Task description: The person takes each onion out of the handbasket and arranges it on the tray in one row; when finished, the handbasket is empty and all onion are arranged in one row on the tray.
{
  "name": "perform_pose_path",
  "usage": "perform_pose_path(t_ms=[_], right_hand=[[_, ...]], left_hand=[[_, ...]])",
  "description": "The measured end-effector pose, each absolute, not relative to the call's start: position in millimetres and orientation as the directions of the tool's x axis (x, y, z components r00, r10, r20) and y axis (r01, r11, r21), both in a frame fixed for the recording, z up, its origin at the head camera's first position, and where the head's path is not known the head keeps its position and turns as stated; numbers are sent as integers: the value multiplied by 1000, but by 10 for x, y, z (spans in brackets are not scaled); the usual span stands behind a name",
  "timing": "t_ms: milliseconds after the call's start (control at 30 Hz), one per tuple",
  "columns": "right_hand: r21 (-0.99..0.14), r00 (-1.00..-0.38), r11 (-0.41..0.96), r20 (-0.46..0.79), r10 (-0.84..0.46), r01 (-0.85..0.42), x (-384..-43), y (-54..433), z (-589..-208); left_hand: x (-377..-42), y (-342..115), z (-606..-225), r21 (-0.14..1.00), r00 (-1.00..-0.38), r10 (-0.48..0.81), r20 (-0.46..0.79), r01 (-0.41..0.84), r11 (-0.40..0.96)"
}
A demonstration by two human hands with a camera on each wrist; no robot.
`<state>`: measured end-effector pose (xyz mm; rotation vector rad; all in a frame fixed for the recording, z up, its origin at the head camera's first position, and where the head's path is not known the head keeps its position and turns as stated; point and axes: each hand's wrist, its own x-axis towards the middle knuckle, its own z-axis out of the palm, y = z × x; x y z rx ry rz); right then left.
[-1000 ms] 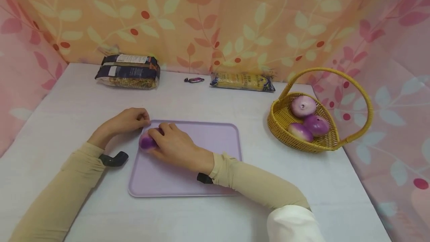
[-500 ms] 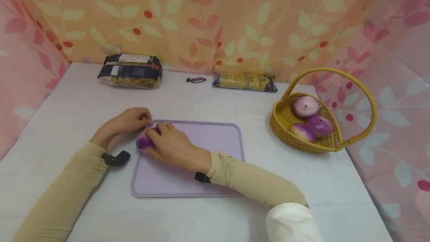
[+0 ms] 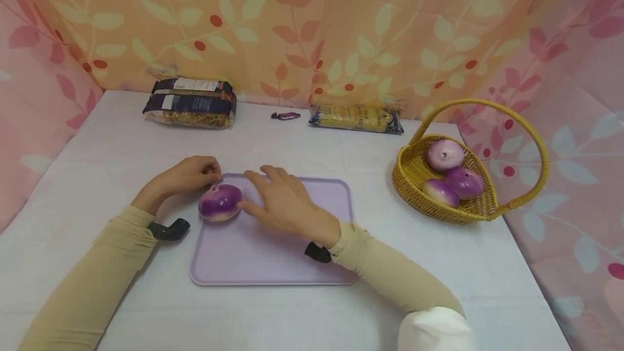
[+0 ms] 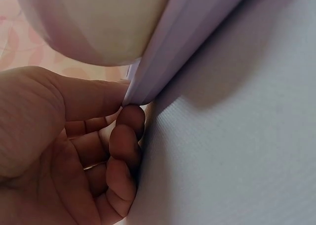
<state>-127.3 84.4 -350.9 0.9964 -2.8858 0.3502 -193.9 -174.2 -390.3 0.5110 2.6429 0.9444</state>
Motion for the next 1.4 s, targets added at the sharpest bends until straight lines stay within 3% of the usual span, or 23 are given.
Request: perform_pose_path(t_ms=[367, 567, 700, 900, 1133, 1400], right_hand=[[-311, -963, 912, 109, -246, -268, -1425, 2409, -3142], [-161, -986, 987, 164, 16, -11, -1253, 3174, -3119], [-67, -979, 986, 126, 160, 153, -1178, 3420, -3182], [-43, -986, 985, -20, 166, 167, -1257, 3485, -3212], [-56, -986, 988, -95, 135, 141, -1440, 3521, -3190], [-120, -979, 972, -31, 201, 203, -1400, 3612, -3225]], left_hand=[[-1927, -1754, -3891, 657, -892, 433, -132, 248, 712], [-1949, -1741, -3889, 651, -884, 446, -140, 257, 714], [-1965, -1745, -3902, 638, -887, 438, -144, 255, 726], [-1951, -1752, -3926, 650, -888, 436, -149, 244, 720], [-1898, -1798, -3968, 666, -892, 425, -155, 224, 711], [-1926, -1760, -3940, 666, -890, 433, -141, 238, 707]])
